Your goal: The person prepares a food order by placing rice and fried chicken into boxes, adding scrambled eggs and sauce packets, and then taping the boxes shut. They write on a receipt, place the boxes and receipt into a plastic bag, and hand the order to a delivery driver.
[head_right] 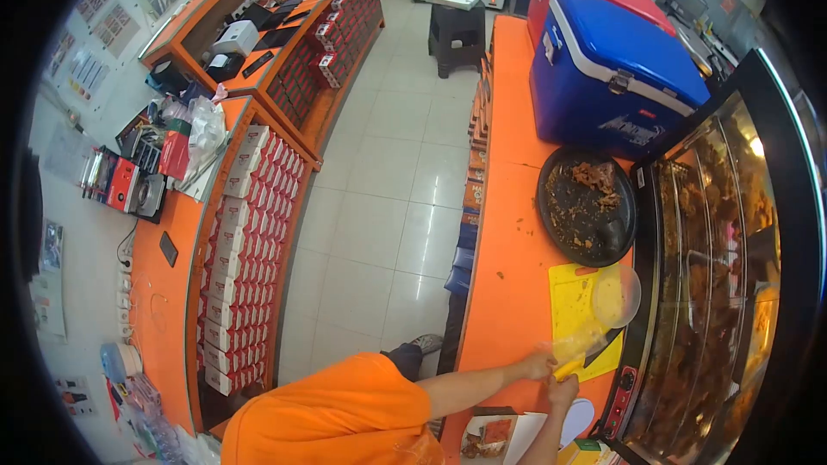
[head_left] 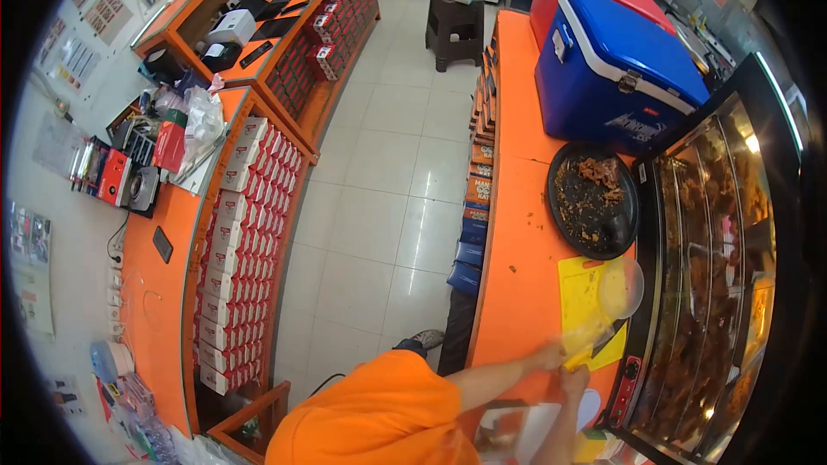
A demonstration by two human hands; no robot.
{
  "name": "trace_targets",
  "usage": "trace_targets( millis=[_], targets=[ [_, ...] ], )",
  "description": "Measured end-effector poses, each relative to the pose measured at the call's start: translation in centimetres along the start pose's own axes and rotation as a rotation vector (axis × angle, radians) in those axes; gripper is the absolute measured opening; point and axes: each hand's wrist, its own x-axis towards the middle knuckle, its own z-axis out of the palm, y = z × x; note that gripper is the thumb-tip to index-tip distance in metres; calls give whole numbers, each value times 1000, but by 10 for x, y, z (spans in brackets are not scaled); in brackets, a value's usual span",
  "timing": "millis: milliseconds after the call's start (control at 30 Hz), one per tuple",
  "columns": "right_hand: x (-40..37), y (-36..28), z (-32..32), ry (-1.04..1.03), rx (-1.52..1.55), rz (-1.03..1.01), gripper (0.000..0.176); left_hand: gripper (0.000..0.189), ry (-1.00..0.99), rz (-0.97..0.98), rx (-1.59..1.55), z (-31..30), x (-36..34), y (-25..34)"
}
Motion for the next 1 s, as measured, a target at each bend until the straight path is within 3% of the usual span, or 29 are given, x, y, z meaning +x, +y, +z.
trace_targets(
  millis=[67, 100, 133, 200, 233, 267, 333, 367, 400, 433, 500, 567, 633, 700, 767, 800, 833, 867, 900, 933, 1000],
  targets=[
    [-6, -7, 13, 139, -209, 17, 34, 32, 199, 229, 106, -33, -37, -5],
    [-31, -61, -4, 121, -273, 19, 31, 32, 313, 277, 139, -56, -41, -28],
    [-37, -77, 1, 181, -131, -115, 30, 32, 419, 317, 166, -70, -51, -57],
    [-48, -107, 13, 237, 92, -323, 34, 35, 331, 65, 49, -142, -157, -26],
    [-59, -142, 29, 234, 179, -403, 38, 45, 257, -41, -203, -160, -169, -57],
    [-111, -219, 33, 165, 380, -384, 49, 65, 235, -137, -547, -178, -198, -70],
    [-169, -294, 78, 29, 381, -712, 59, 82, 285, -71, -1030, -194, -286, -16],
    [-197, -314, 101, -119, 159, -853, 59, 82, 296, -60, -1027, -199, -310, -3],
    [-210, -330, 118, -258, -71, -979, 60, 86, 212, 114, -1215, -209, -329, 9],
    [-211, -338, 128, -243, -67, -989, 60, 90, 112, 297, -1389, -225, -344, 17],
    [-198, -336, 148, -187, -99, -1207, 62, 88, 108, 377, -1404, -255, -371, 12],
    [-163, -332, 174, -184, -143, -1085, 58, 87, 125, 451, -1433, -292, -391, -9],
    [-102, -302, 224, -647, -170, -663, 58, 80, 223, 349, -1058, -343, -403, -38],
    [-61, -287, 266, -921, -561, -562, 56, 71, 427, 234, -1032, -394, -415, -94],
    [-46, -264, 300, -1006, -457, -532, 59, 67, 818, -110, -592, -422, -421, -200],
    [-22, -218, 343, -1097, -468, -351, 62, 68, 744, -508, -486, -426, -444, -216],
    [-9, -184, 373, -1146, -173, -143, 68, 69, 814, -607, -486, -411, -457, -253],
    [-14, -204, 367, -1153, -56, 7, 68, 73, 497, -582, -588, -410, -479, -291],
    [-19, -246, 361, -1148, -4, 107, 68, 78, 385, -616, -619, -394, -478, -370],
    [-19, -276, 358, -1139, 50, 179, 68, 78, 391, -623, -628, -408, -482, -369],
    [-12, -342, 353, -1132, 146, 260, 67, 82, 393, -679, -936, -419, -479, -345]
  ],
)
